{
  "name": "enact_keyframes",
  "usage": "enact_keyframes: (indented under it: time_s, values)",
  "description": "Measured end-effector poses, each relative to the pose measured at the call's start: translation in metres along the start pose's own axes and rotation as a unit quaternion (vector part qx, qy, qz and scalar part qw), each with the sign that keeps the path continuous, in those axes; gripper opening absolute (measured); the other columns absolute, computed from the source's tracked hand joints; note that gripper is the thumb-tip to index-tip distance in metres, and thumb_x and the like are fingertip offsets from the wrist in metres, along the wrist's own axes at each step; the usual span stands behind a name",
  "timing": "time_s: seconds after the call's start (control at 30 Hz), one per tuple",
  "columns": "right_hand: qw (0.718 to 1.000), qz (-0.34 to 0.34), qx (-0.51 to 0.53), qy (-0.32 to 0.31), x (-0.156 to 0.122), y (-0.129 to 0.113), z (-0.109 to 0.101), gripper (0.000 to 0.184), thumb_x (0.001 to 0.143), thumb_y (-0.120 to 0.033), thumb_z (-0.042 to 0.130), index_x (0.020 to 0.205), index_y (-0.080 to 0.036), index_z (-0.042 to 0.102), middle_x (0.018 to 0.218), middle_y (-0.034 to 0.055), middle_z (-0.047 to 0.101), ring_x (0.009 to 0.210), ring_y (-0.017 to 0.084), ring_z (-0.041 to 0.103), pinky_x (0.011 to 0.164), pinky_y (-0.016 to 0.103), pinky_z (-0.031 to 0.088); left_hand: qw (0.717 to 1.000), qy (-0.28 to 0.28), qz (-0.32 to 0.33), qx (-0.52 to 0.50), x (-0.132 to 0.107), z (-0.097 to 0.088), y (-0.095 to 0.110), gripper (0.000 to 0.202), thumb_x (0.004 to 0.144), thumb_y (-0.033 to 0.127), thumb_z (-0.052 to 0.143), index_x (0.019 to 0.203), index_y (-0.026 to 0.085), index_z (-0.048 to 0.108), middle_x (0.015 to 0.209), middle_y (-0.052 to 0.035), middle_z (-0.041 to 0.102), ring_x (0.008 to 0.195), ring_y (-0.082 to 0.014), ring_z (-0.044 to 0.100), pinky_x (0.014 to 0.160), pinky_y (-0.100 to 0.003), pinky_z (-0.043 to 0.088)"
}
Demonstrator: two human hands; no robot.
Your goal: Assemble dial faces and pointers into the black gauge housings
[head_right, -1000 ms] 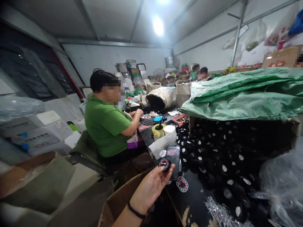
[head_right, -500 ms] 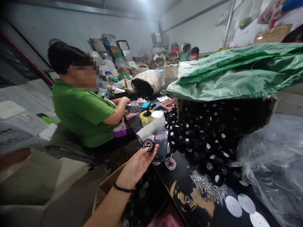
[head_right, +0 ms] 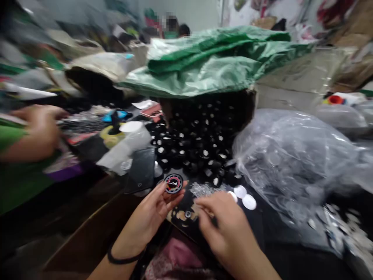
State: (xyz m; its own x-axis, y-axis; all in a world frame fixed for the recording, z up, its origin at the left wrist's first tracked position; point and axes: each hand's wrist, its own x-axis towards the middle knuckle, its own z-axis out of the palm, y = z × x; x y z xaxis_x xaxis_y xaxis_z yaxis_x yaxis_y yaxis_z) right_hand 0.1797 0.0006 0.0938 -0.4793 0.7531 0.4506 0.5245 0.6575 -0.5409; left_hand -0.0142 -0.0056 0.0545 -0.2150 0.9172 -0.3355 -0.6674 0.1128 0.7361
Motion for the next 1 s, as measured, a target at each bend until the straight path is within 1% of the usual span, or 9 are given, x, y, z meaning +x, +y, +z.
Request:
enact_keyframes:
  time_s: [0.07,0.13,0.33,0.4,0.53,0.63,0.73,0.9,1.0]
  values:
    - [0.999,0.022,-0.016,-0.040,0.014,0.010,0.008,0.014,0.096,-0.018,0.056,0.103,-0.022,0.066,0.092,0.0034,0.068,0.083,0.017,0.063,0.073,0.030,0.052,1.000,-0.018,-0.022,0.000,0.001,0.006,-0.011,0.020,0.081,0.034,0.077,0.091,0.016,0.075,0.097,-0.0085,0.077,0.090,-0.0224,0.072,0.079,-0.030,0.061]
    - [0.996,0.035,-0.041,-0.073,0.028,0.016,0.020,0.015,0.093,-0.013,0.057,0.102,-0.020,0.067,0.091,0.0045,0.068,0.084,0.019,0.062,0.074,0.033,0.048,0.999,-0.029,-0.033,0.001,0.003,0.008,-0.016,0.019,0.079,0.034,0.079,0.089,0.018,0.075,0.097,-0.0071,0.076,0.089,-0.0213,0.072,0.077,-0.028,0.060]
    - [0.979,0.019,-0.134,-0.150,0.057,0.015,0.042,0.006,0.093,-0.017,0.058,0.094,-0.016,0.064,0.093,0.0066,0.066,0.088,0.023,0.060,0.078,0.037,0.041,0.999,-0.021,-0.040,0.013,0.010,0.004,-0.017,0.028,0.074,0.038,0.083,0.090,0.016,0.077,0.096,-0.0096,0.076,0.087,-0.0234,0.071,0.070,-0.027,0.059]
    - [0.973,0.009,-0.164,-0.161,0.061,0.015,0.044,0.006,0.093,-0.018,0.058,0.090,-0.016,0.063,0.091,0.0064,0.065,0.086,0.023,0.059,0.076,0.037,0.039,0.999,-0.016,-0.038,0.014,0.011,0.004,-0.017,0.034,0.071,0.039,0.085,0.095,0.015,0.076,0.099,-0.0101,0.076,0.091,-0.0244,0.071,0.073,-0.028,0.059]
    - [0.971,-0.008,-0.189,-0.144,0.061,0.017,0.052,0.007,0.092,-0.015,0.057,0.087,-0.017,0.061,0.087,0.0057,0.064,0.082,0.023,0.057,0.073,0.035,0.036,0.999,-0.008,-0.041,0.006,0.011,0.004,-0.020,0.037,0.069,0.037,0.087,0.100,0.018,0.077,0.101,-0.0073,0.076,0.090,-0.0214,0.071,0.078,-0.027,0.058]
    - [0.976,0.003,-0.177,-0.127,0.060,0.017,0.056,0.008,0.089,-0.013,0.056,0.084,-0.017,0.059,0.084,0.0052,0.063,0.080,0.021,0.057,0.073,0.034,0.036,0.999,-0.007,-0.054,-0.007,0.009,0.005,-0.024,0.030,0.069,0.036,0.087,0.092,0.018,0.077,0.092,-0.0056,0.076,0.079,-0.0181,0.071,0.070,-0.024,0.057]
    - [0.981,0.049,-0.150,-0.115,0.060,0.016,0.057,0.009,0.088,-0.013,0.057,0.081,-0.018,0.058,0.084,0.0045,0.064,0.078,0.020,0.058,0.072,0.032,0.037,0.997,-0.003,-0.068,-0.024,0.006,0.009,-0.029,0.027,0.070,0.039,0.085,0.087,0.019,0.077,0.085,-0.0037,0.075,0.073,-0.0164,0.070,0.065,-0.023,0.057]
    - [0.981,0.117,-0.077,-0.137,0.057,0.019,0.051,0.009,0.090,-0.013,0.059,0.083,-0.018,0.062,0.084,0.0032,0.067,0.076,0.018,0.059,0.070,0.030,0.039,0.999,-0.001,-0.044,-0.025,0.006,0.008,-0.035,0.040,0.072,0.033,0.086,0.108,0.021,0.076,0.112,-0.0068,0.075,0.099,-0.0223,0.071,0.085,-0.026,0.056]
    - [0.986,0.116,0.002,-0.124,0.046,0.026,0.047,0.010,0.092,-0.013,0.060,0.093,-0.019,0.067,0.088,0.0027,0.068,0.078,0.017,0.060,0.072,0.030,0.041,0.997,-0.012,-0.065,-0.042,0.009,0.001,-0.034,0.036,0.074,0.032,0.085,0.106,0.017,0.076,0.112,-0.0088,0.075,0.100,-0.0231,0.071,0.088,-0.028,0.057]
